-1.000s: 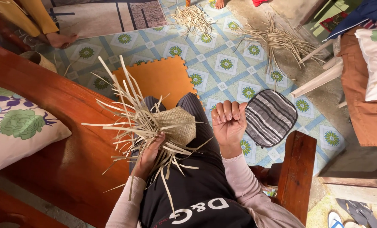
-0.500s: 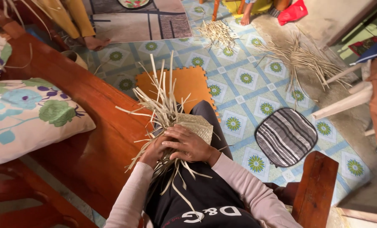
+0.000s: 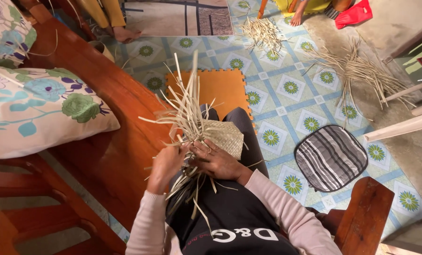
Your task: Finishing a hand-woven basket by tucking in the loose fiber ends to secure the edges.
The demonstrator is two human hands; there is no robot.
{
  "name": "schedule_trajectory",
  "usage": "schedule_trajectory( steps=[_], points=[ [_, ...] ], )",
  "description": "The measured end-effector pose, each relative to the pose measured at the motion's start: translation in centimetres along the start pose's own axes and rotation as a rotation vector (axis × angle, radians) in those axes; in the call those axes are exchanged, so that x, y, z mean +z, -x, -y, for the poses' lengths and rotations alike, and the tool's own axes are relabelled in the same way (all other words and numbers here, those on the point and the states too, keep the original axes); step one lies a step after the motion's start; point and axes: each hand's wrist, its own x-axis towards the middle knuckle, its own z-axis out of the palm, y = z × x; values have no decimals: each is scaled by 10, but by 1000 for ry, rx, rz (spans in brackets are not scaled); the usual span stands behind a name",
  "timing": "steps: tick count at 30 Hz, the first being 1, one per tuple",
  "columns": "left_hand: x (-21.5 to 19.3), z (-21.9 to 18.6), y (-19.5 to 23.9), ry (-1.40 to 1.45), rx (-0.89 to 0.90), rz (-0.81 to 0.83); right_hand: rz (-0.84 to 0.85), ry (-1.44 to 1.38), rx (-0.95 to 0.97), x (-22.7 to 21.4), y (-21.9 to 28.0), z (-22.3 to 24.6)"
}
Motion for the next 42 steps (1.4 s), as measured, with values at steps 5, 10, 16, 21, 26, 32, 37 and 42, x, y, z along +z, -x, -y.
schedule_trajectory(
  steps=[5,10,16,21,26,32,37,42],
  points=[
    [-50,-51,68,75,235,-118,19,170,-11,2,-1,4],
    [-25,-55,19,291,512,-381,-30,332,-64,8,-3,14],
    [12,-25,-26,924,412,35,115,585,26,25,16,19],
    [-19,-36,0,909,466,119,167,639,36,29,17,17],
    [1,-29,-26,874,439,198,184,619,47,23,10,21],
    [5,-24,-43,832,364,240,220,580,57,20,8,24],
    [9,-24,-54,570,415,183,249,603,18,15,3,26],
    [14,-26,-54,277,399,43,251,562,24,13,3,27]
  ],
)
